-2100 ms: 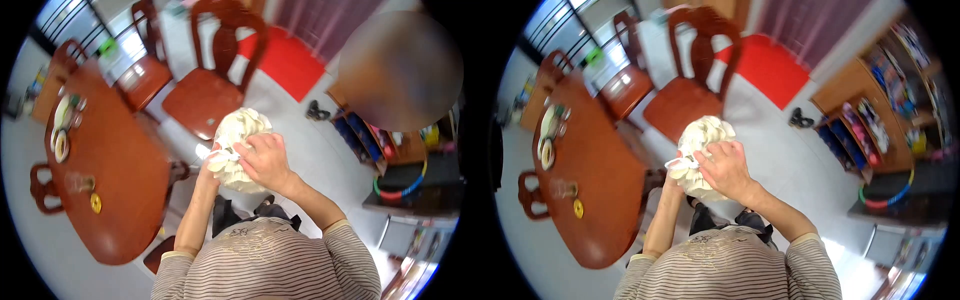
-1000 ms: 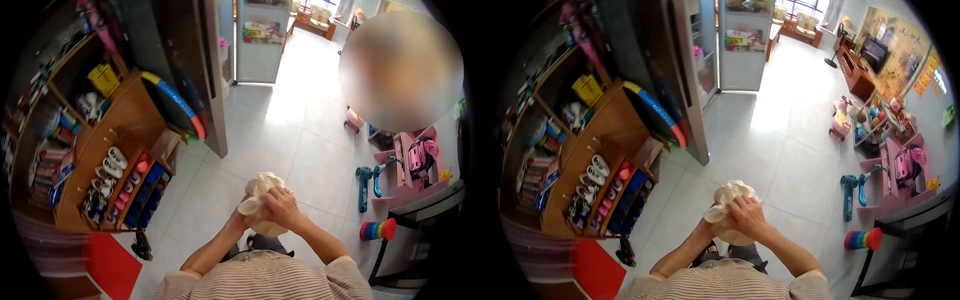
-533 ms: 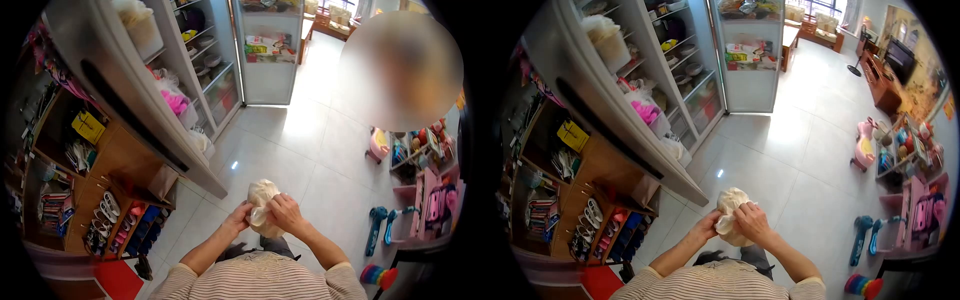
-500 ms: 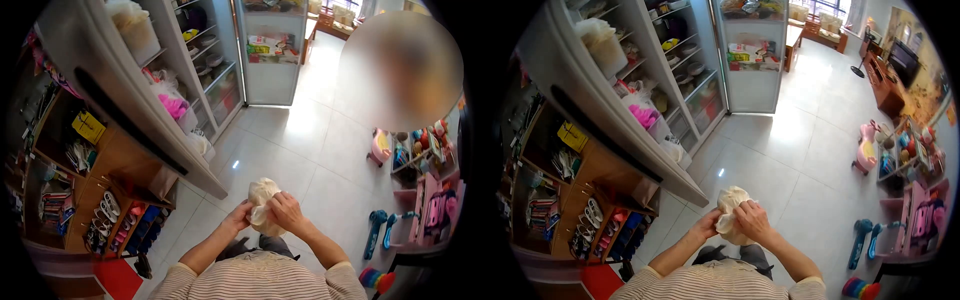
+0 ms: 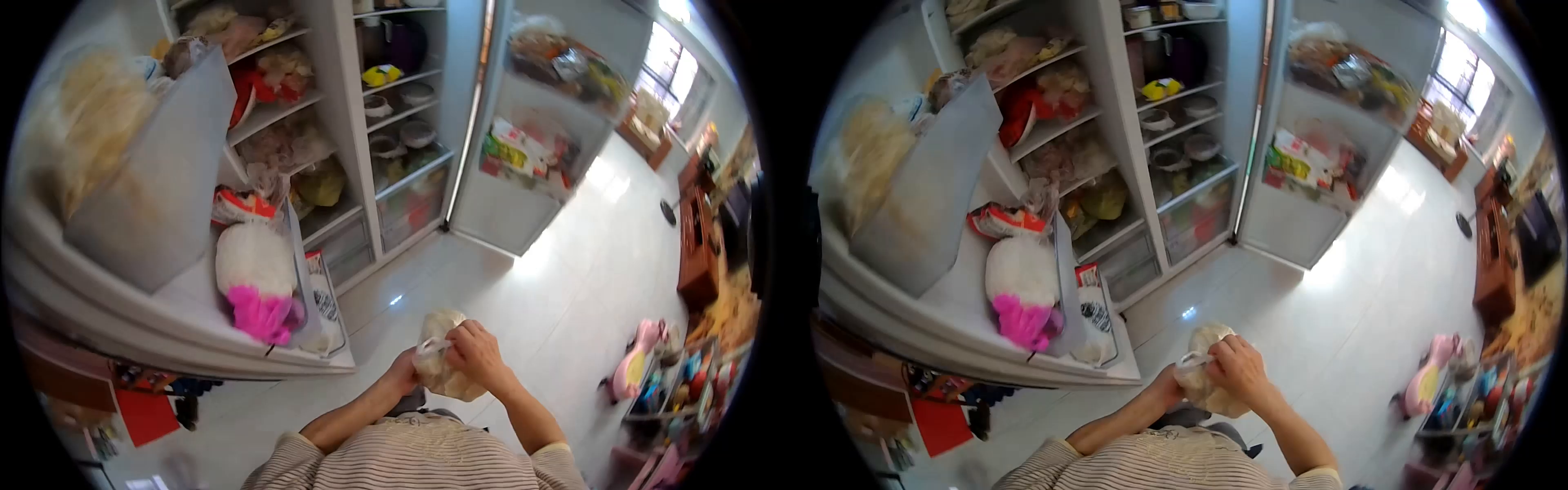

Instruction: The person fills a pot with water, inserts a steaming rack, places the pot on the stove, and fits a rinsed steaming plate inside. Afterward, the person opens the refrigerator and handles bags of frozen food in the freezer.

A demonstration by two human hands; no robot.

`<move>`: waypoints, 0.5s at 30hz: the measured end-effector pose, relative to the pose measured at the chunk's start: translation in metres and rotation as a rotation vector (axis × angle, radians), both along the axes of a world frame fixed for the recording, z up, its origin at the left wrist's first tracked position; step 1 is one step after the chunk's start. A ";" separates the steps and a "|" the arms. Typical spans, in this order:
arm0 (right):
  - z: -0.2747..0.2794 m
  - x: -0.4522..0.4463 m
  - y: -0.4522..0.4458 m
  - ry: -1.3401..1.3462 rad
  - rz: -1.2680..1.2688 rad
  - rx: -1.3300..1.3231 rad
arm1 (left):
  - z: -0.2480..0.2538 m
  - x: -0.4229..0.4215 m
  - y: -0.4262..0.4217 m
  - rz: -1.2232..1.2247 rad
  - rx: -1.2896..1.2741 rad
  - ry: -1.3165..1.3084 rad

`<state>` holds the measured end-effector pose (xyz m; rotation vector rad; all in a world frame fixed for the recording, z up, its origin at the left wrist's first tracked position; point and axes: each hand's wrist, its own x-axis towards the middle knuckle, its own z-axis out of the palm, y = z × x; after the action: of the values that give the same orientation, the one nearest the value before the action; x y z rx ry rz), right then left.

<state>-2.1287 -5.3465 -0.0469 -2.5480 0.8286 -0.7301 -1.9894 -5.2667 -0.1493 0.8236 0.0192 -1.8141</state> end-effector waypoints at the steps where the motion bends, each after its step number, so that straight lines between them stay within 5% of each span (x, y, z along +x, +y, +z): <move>1: 0.002 0.004 -0.023 -0.001 0.011 0.027 | 0.006 0.003 -0.018 0.014 -0.004 -0.025; 15: 0.004 0.143 -0.214 -0.025 0.520 0.231 | 0.001 0.091 -0.146 0.663 0.085 -0.060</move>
<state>-1.9861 -5.5608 -0.0426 -2.3802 0.2015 -0.4649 -1.8987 -5.4122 -0.1486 0.8100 0.2983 -1.1690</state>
